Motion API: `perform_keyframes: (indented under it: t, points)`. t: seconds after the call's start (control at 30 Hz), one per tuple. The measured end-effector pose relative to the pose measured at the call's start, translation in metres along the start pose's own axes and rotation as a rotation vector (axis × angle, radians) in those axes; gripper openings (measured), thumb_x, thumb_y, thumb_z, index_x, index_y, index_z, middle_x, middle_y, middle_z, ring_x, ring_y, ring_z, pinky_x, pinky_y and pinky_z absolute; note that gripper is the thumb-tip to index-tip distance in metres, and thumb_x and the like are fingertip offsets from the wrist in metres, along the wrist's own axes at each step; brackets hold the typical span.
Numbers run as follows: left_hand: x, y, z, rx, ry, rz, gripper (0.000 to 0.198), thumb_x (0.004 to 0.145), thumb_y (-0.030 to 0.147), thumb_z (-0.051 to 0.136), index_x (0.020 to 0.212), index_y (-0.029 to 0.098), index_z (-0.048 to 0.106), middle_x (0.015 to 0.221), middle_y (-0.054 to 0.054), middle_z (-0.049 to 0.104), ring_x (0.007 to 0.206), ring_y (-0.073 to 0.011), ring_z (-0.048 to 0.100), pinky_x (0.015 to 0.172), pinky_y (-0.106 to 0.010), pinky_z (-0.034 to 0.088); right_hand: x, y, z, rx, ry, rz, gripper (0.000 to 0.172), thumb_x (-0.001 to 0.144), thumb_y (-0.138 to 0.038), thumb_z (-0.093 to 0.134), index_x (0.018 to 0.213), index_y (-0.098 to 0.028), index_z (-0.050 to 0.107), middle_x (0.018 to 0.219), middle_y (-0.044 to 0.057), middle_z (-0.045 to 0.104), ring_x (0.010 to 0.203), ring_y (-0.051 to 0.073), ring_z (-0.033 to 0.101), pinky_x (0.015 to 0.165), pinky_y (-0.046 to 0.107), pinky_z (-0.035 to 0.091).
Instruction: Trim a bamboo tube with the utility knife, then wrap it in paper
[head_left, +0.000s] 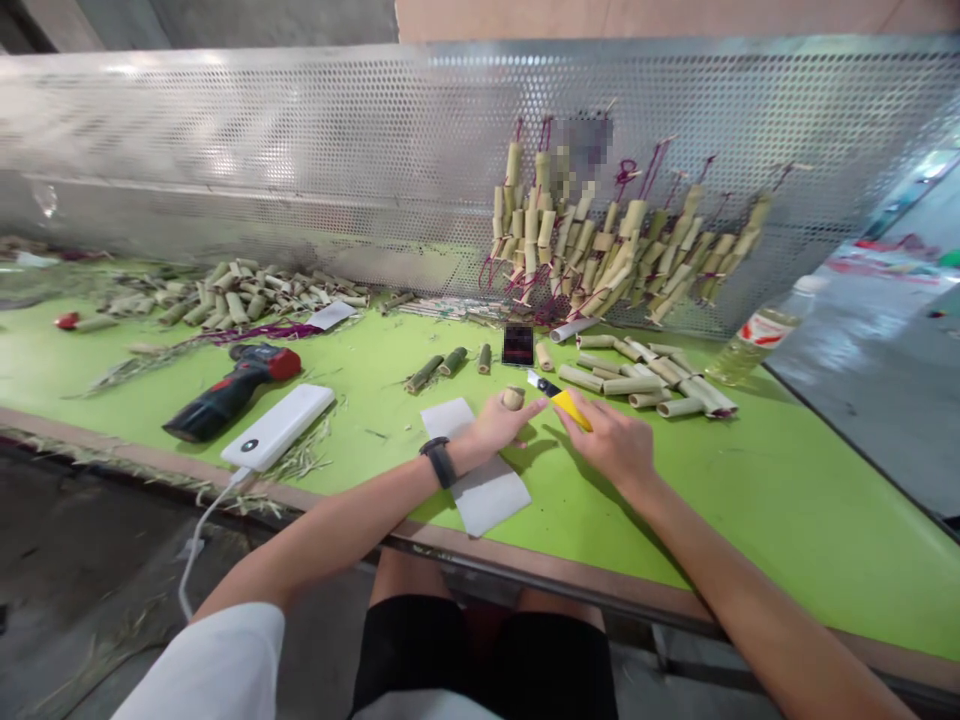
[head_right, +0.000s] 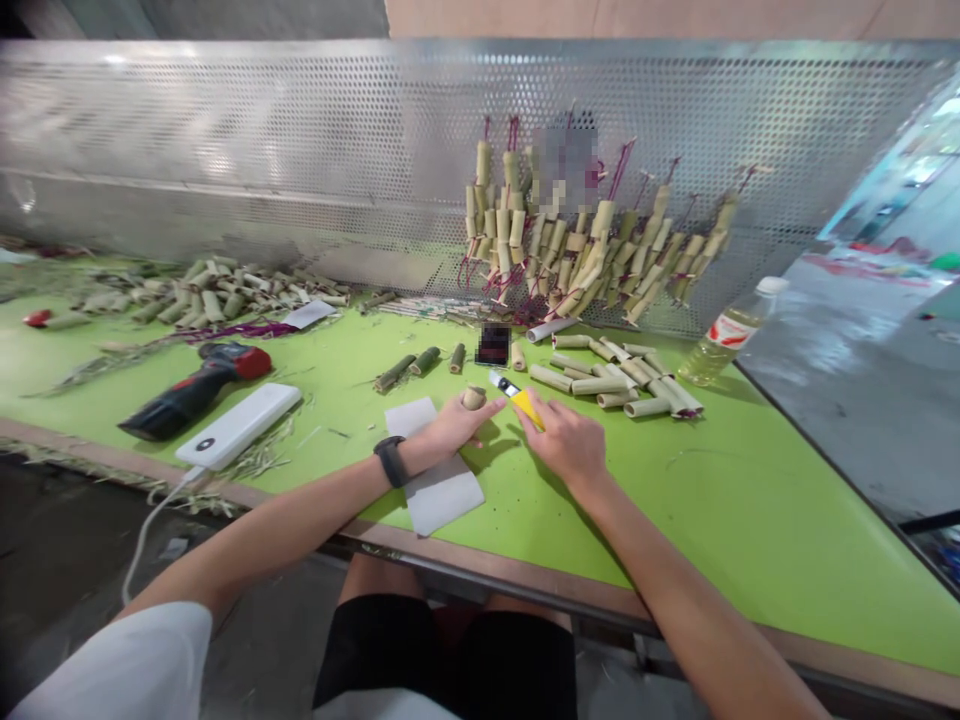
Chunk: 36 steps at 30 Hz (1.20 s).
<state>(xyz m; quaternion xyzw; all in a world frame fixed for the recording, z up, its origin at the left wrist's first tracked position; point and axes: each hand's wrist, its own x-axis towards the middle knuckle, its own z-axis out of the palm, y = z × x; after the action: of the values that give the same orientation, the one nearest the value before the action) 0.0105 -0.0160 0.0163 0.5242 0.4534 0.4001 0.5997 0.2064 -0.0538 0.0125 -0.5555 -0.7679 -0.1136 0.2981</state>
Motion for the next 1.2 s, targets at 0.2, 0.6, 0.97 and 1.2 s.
perform_keyframes:
  t: [0.2,0.6,0.97,1.2]
  points:
    - [0.001,0.001,-0.003,-0.175,-0.234,0.014,0.063,0.075,0.073,0.073,0.067,0.021,0.039,0.049,0.011,0.033,0.04,-0.0034,0.03,0.048,-0.023,0.054,0.006,0.017,-0.002,0.18,-0.035,0.023,0.057,0.097,-0.063,0.047,0.112,-0.018,0.079,0.085,0.01,0.079,0.054,0.017,0.064,0.045,0.027,0.041]
    - [0.004,0.004,-0.007,-0.404,-0.236,-0.136,0.046,0.098,0.057,0.051,0.077,0.017,0.056,0.067,0.001,0.053,0.045,-0.009,0.045,0.045,-0.023,0.051,0.005,0.016,-0.003,0.373,-0.187,0.088,0.056,0.096,-0.061,0.048,0.109,-0.014,0.077,0.073,0.007,0.075,0.046,0.015,0.054,0.045,0.027,0.037]
    - [-0.003,0.002,-0.007,-0.152,-0.289,0.016,0.044,0.077,0.046,0.081,0.087,0.021,0.046,0.062,0.009,0.045,0.042,-0.0051,0.039,0.039,-0.019,0.039,0.003,0.015,0.0,0.389,-0.265,0.056,0.049,0.097,-0.056,0.05,0.112,-0.018,0.076,0.084,0.008,0.077,0.056,0.017,0.06,0.055,0.03,0.042]
    - [-0.003,-0.004,-0.005,0.183,-0.162,0.156,0.063,0.067,0.055,0.089,0.103,0.019,0.052,0.063,0.01,0.048,0.041,-0.0045,0.041,0.037,-0.02,0.034,0.004,0.013,-0.005,0.428,-0.329,-0.025,0.048,0.099,-0.056,0.048,0.105,-0.02,0.078,0.072,0.005,0.074,0.048,0.014,0.053,0.047,0.027,0.034]
